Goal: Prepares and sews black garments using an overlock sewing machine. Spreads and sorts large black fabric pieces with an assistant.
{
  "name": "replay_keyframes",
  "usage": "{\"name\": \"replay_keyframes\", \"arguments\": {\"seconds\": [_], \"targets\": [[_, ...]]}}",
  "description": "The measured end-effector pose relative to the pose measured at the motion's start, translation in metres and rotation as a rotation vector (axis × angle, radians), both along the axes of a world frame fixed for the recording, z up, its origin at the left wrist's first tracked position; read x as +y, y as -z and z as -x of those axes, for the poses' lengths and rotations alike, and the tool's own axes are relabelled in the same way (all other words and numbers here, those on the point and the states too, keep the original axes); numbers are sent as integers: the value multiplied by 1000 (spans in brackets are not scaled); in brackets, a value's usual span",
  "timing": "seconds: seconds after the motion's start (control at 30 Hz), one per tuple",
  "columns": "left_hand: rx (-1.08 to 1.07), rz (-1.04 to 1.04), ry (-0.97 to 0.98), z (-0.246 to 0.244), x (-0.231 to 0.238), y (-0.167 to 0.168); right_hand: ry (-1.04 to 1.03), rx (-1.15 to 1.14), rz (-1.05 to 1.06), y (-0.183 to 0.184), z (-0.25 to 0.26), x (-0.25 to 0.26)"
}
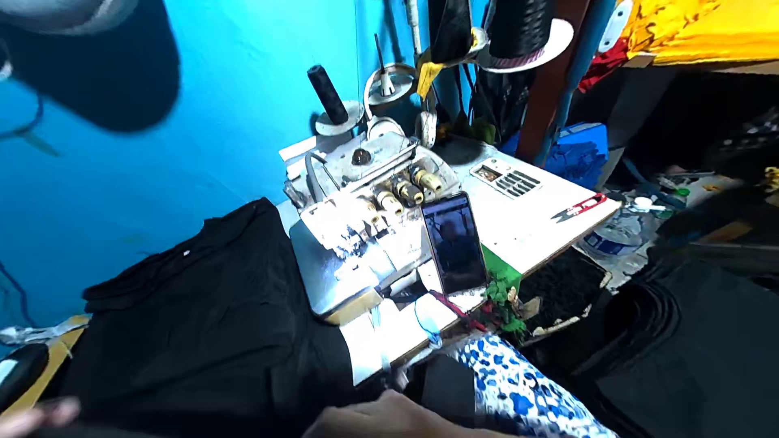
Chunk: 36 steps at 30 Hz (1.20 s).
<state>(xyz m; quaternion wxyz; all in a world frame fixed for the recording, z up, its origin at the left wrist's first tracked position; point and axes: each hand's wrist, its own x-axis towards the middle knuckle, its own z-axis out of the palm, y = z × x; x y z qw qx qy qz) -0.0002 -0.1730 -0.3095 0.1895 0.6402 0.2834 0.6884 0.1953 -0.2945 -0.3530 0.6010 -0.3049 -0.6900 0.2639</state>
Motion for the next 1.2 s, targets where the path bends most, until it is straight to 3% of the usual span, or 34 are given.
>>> {"name": "replay_keyframes", "arguments": {"seconds": [0.03,0.1,0.13,0.2,0.3,0.33,0.4,0.5,0.6,0.73,1.0,1.2], "targets": [[85,-50,57,3,23,-6,13,65,19,-10,6,-4],[475,-200,204,-2,77,-8,92,138,100,-20,7,-10],[608,-135,233,-22,86,-7,127,155,172,-15,6,-13],[834,78,314,-73,81,4,154,102,369,18,-4,-18],[1066,156,417,-99,74,28,117,-253,842,74,-35,-13],[1073,153,430,-99,72,31,165,-310,875,85,-44,-10],[1065,163,424,-99,71,35,428,-304,660,96,-51,-2],[1065,156,422,-97,65,35,722,-314,337,81,-58,25],[1075,147,389,-95,65,37,836,-345,233,61,-63,57],[1088,123,340,-96,67,43,790,-266,268,49,-66,79],[1008,-59,221,-94,59,53,590,-91,390,43,-72,77],[996,55,181,-91,55,47,596,-60,381,39,-74,74]]}}
